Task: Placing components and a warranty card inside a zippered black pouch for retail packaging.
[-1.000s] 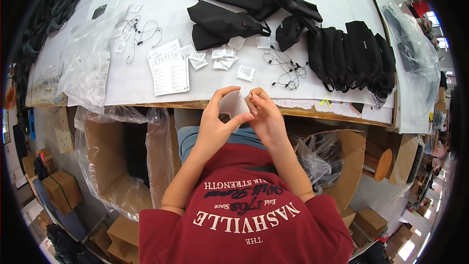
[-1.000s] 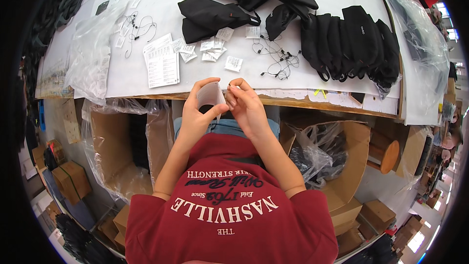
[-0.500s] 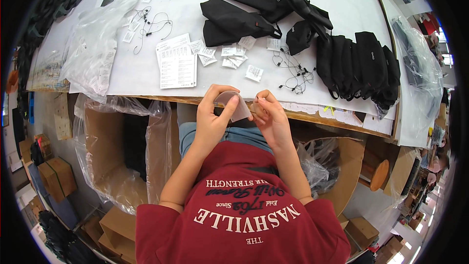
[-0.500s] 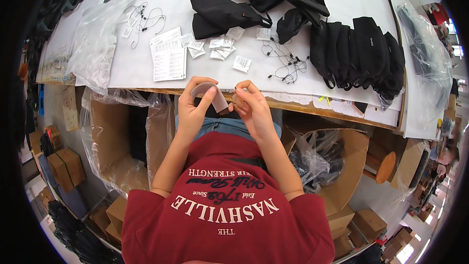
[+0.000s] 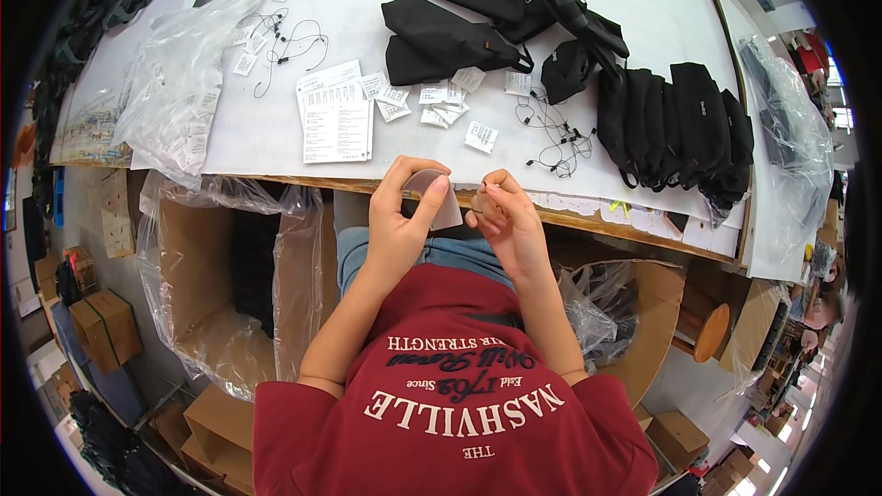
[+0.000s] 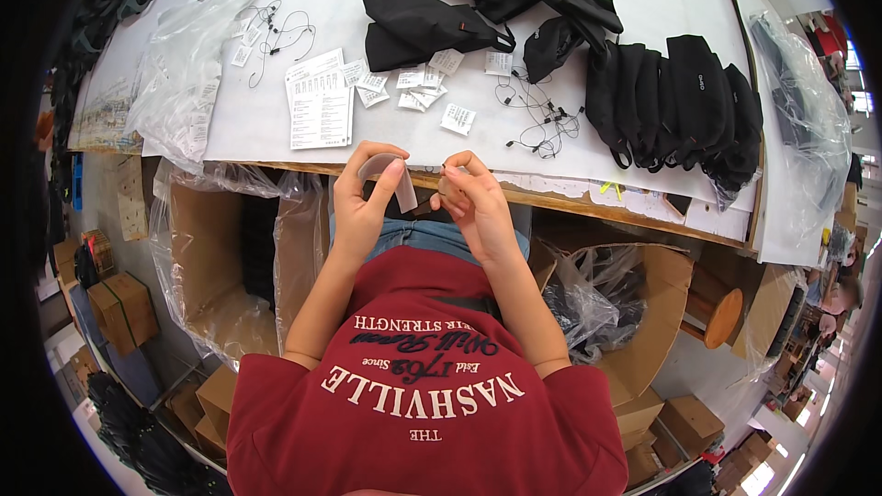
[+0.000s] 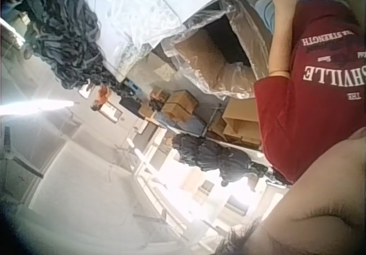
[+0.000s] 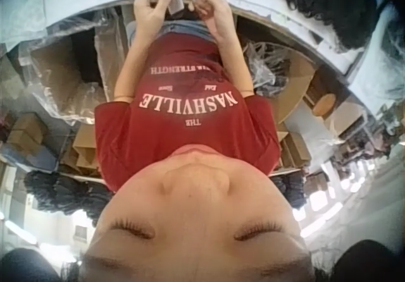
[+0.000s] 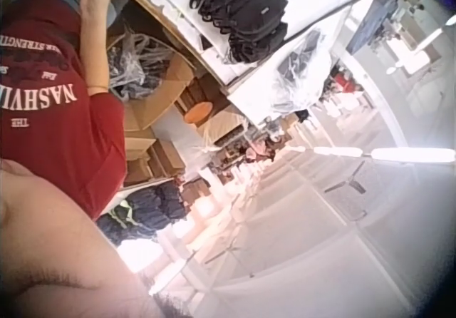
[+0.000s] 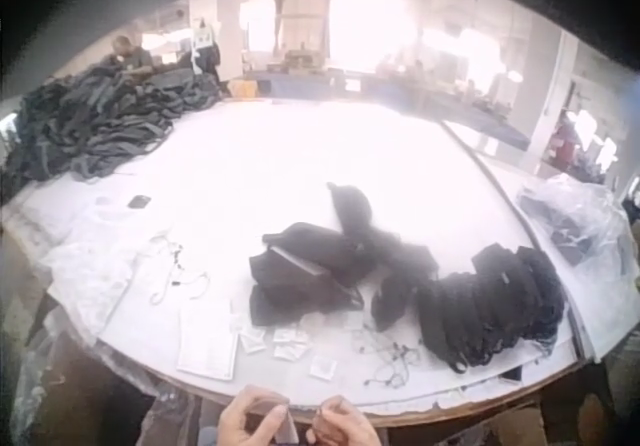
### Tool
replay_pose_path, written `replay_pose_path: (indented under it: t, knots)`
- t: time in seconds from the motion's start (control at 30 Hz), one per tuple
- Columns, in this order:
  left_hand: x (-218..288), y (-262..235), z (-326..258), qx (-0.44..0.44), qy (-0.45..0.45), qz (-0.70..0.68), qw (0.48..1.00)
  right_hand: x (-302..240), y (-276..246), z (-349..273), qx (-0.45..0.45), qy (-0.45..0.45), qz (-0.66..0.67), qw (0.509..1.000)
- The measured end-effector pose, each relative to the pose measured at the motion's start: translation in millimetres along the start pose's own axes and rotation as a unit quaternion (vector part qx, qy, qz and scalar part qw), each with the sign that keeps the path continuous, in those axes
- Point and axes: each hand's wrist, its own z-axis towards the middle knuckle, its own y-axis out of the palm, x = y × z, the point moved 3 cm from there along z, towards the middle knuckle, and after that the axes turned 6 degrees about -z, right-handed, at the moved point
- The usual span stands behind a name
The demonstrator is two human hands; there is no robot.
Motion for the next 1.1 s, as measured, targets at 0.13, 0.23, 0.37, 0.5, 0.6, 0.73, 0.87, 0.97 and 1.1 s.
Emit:
replay_pose_path:
  t: [0.13,0.23,0.37,0.5,0.6,0.73,0.87,0.97,1.1]
  knots:
    - [-3,-1,0,0.009,0.0,-0.001,1.0,1,-1,0,-0.005,-0.001,0.003,1.0]
    - [-3,0,0,0.008,0.001,0.001,1.0,2,-2,1,-0.001,-0.009,-0.002,1.0]
    - [-2,-3,0,0.006,-0.004,0.0,1.0,1,-6,0,-0.016,0.013,0.009,1.0]
    - [-1,-1,-2,-0.043,-0.003,-0.012,0.999,-4,2,-3,0.063,-0.035,-0.161,0.984]
    - [7,7,-4,-0.075,0.007,0.037,0.997,-5,-1,-2,0.099,-0.108,-0.234,0.961]
    - [9,14,-6,-0.094,0.016,0.119,0.988,-3,-13,0,0.122,-0.17,-0.312,0.927]
    - [-2,8,-5,-0.104,-0.027,0.066,0.992,-12,-7,-4,0.145,-0.198,-0.366,0.898]
    - [5,8,-4,-0.125,-0.007,0.085,0.989,-17,-4,-8,0.156,-0.218,-0.421,0.867]
    - [13,16,-8,-0.125,0.007,0.104,0.987,-18,3,-11,0.158,-0.236,-0.423,0.86]
